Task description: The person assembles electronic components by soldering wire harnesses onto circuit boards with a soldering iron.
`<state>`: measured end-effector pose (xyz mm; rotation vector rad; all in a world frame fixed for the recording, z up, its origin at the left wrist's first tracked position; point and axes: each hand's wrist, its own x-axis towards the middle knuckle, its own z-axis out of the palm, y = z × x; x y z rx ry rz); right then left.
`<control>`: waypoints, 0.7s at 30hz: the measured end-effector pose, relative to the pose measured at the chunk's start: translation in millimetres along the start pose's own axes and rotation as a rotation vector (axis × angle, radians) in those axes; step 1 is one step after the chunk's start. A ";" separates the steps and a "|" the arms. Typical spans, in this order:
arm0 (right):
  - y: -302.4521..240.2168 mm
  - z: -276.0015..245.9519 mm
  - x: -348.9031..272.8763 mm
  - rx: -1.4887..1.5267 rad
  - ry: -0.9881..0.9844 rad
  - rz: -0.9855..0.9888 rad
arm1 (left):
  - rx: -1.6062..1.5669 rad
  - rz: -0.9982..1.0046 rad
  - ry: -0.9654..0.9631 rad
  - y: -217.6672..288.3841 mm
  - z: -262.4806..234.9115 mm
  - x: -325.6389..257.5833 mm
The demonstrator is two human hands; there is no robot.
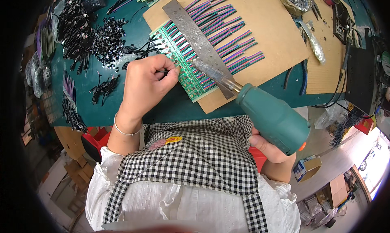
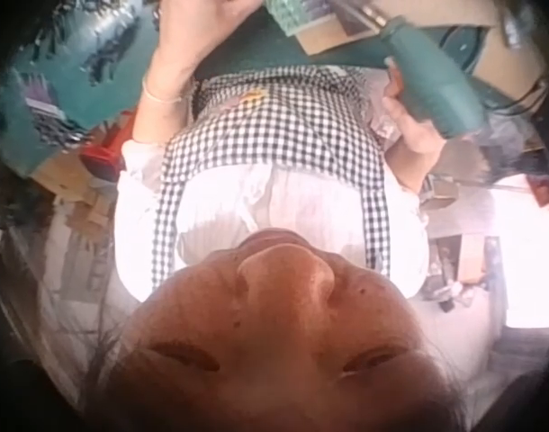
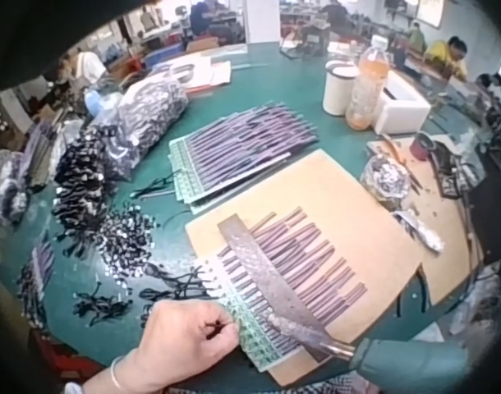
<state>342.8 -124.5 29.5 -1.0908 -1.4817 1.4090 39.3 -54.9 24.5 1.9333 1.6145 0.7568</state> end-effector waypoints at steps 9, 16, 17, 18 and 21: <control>5.0 -2.0 -2.9 -0.019 -0.093 0.029 | -0.108 -0.125 -0.172 -5.6 -9.3 16.4; -9.7 12.3 6.8 -0.049 0.005 0.139 | -0.084 -0.085 -0.300 -3.6 -14.2 28.5; -8.7 12.0 7.5 -0.049 0.006 0.140 | -0.075 -0.077 -0.300 -3.3 -14.0 29.1; -7.3 11.7 8.1 -0.062 -0.010 0.127 | -0.076 -0.076 -0.302 -2.9 -14.0 29.7; -3.7 7.7 11.2 -0.101 -0.065 0.080 | -0.089 -0.112 -0.328 -2.3 -14.6 29.6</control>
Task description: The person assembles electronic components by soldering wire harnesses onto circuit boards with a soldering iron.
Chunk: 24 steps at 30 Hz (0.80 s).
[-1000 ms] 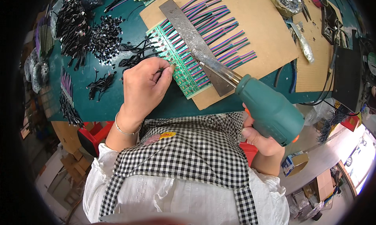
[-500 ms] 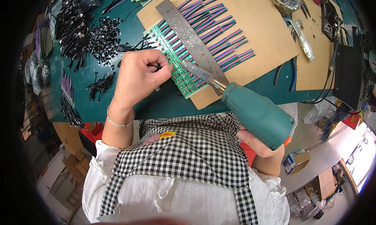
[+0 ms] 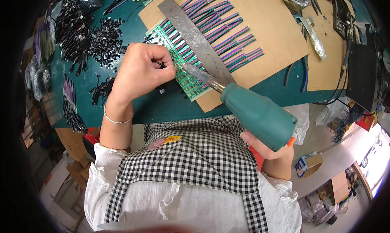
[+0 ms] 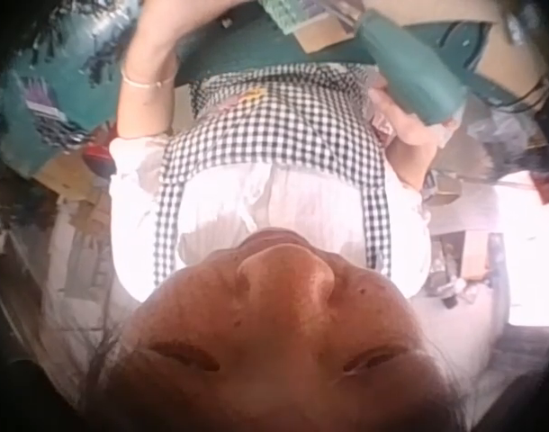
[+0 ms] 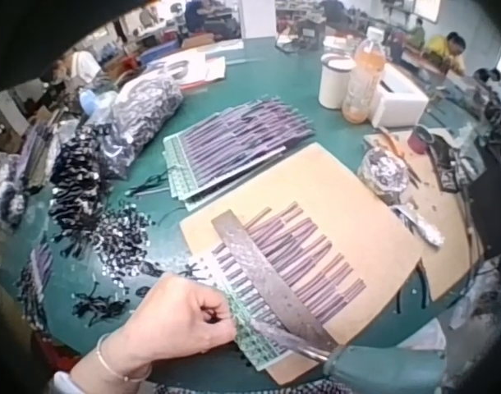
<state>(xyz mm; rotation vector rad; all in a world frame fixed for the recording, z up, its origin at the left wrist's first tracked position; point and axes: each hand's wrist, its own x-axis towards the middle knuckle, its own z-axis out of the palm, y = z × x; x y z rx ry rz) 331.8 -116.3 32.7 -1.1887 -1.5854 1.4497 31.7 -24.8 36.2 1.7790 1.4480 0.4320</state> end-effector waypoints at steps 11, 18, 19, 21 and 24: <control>9.1 -4.2 -8.1 0.047 -0.006 -0.061 | 0.012 0.010 0.077 0.7 3.9 -1.9; 7.1 -1.0 -7.5 0.140 0.027 -0.048 | 0.035 -0.072 0.047 5.1 0.9 -0.1; 8.1 -0.5 -8.3 0.135 -0.007 -0.039 | 0.028 -0.077 0.038 4.9 1.1 0.7; 12.3 -3.9 -3.4 0.033 -0.071 -0.114 | 0.027 -0.087 0.031 5.1 0.7 -0.4; 4.2 -2.0 7.4 -0.100 -0.095 -0.183 | 0.022 -0.077 0.033 4.4 0.8 -0.8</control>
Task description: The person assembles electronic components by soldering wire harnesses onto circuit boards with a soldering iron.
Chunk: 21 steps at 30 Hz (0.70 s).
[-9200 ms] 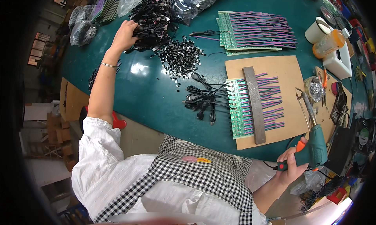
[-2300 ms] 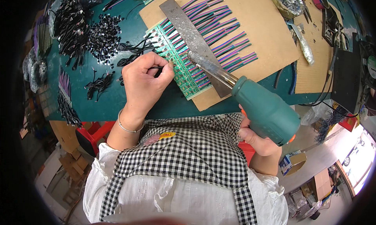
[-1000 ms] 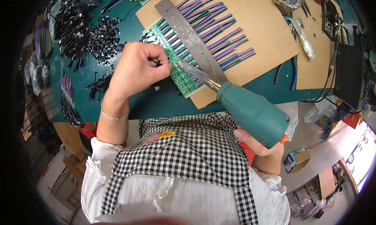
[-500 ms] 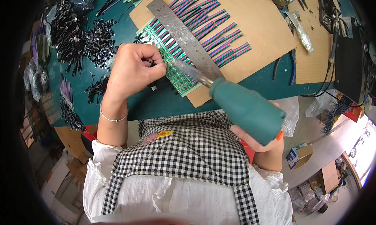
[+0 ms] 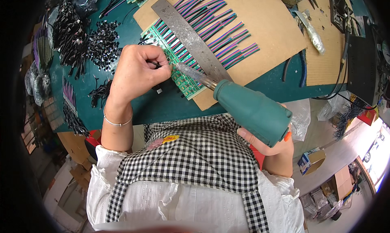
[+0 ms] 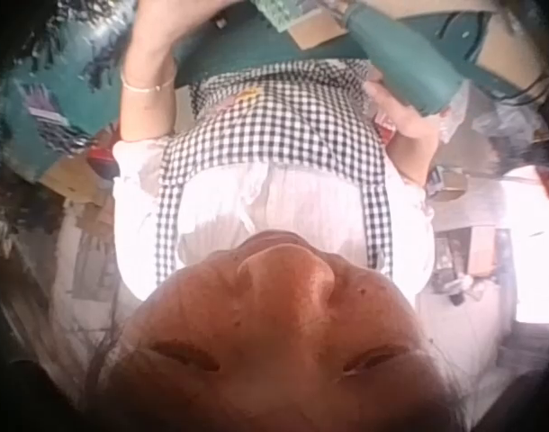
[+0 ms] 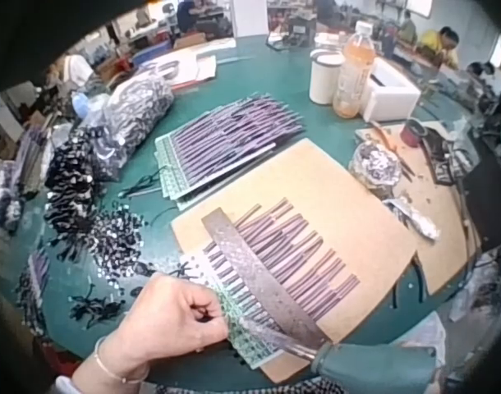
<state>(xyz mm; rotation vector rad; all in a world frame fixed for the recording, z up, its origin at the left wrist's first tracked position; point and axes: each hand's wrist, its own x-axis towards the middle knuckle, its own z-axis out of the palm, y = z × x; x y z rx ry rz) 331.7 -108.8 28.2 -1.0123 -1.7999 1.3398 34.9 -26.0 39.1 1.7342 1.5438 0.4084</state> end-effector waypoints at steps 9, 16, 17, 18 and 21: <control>6.5 0.2 -18.3 0.228 0.184 0.112 | 0.006 0.003 0.002 0.3 -0.7 0.0; 0.6 6.9 -9.5 0.378 0.271 0.101 | -0.013 0.013 0.009 -0.1 0.7 -2.0; -0.7 7.6 -8.3 0.376 0.271 0.098 | -0.029 0.036 0.015 -1.1 1.9 -2.0; -1.9 8.0 -7.3 0.398 0.291 0.129 | -0.029 0.039 0.017 -2.0 2.9 -1.3; -11.5 6.5 -2.9 0.453 0.308 0.224 | -0.012 0.068 0.032 -5.2 3.4 -0.9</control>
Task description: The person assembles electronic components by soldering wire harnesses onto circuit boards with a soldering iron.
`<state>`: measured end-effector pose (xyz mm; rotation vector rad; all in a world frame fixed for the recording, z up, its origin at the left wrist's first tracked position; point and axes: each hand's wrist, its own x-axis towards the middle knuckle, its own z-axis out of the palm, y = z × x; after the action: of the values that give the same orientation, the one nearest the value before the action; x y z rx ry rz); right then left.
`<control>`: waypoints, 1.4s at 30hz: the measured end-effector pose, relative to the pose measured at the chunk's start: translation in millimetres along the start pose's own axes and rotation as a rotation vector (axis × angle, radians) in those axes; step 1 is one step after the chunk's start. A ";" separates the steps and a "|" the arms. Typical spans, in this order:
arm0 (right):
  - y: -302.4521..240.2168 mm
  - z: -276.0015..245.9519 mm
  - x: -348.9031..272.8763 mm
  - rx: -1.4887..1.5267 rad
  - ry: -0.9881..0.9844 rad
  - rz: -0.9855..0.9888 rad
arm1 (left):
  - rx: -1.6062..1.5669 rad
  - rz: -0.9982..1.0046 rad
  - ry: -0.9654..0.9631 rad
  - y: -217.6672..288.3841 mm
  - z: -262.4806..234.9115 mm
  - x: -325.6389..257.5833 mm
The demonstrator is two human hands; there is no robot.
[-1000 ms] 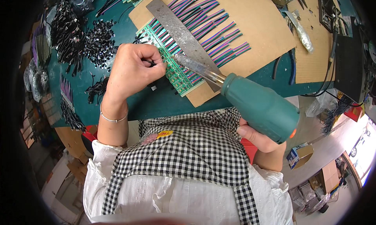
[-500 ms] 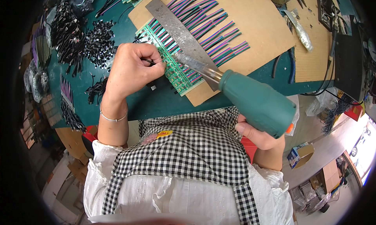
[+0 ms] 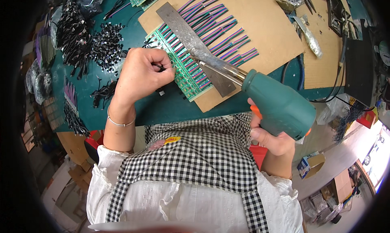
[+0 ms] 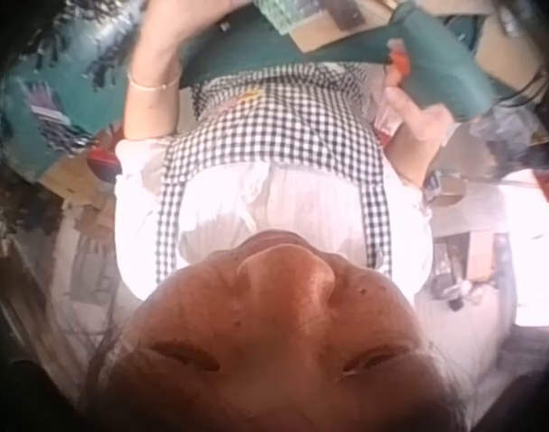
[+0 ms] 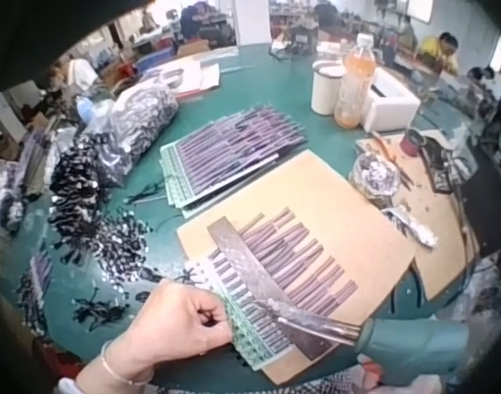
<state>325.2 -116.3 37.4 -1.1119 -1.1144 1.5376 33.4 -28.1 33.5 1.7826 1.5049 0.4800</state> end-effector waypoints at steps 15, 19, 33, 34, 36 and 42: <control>2.6 -3.2 -0.7 -0.029 0.030 -0.088 | 0.006 0.034 0.102 -7.0 -10.6 -35.2; 1.7 -10.3 2.9 -0.029 -0.029 -0.102 | -0.094 0.079 0.181 -19.2 -27.7 -61.6; -2.8 7.8 13.1 -0.027 -0.049 -0.082 | -0.087 -0.284 0.743 -139.3 -99.4 -118.5; -2.4 7.0 12.2 -0.023 -0.058 -0.089 | -0.267 -0.185 0.858 -141.8 -104.0 -123.4; -0.9 5.7 11.1 -0.024 -0.065 -0.096 | -0.408 -0.052 1.049 -136.1 -111.0 -127.7; -3.1 10.3 11.8 -0.027 -0.060 -0.084 | -0.039 0.193 1.468 -91.4 -115.8 -137.1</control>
<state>313.6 -105.8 40.6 -1.0300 -1.2105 1.5030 -142.2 -121.4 66.1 1.4783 2.1050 2.2056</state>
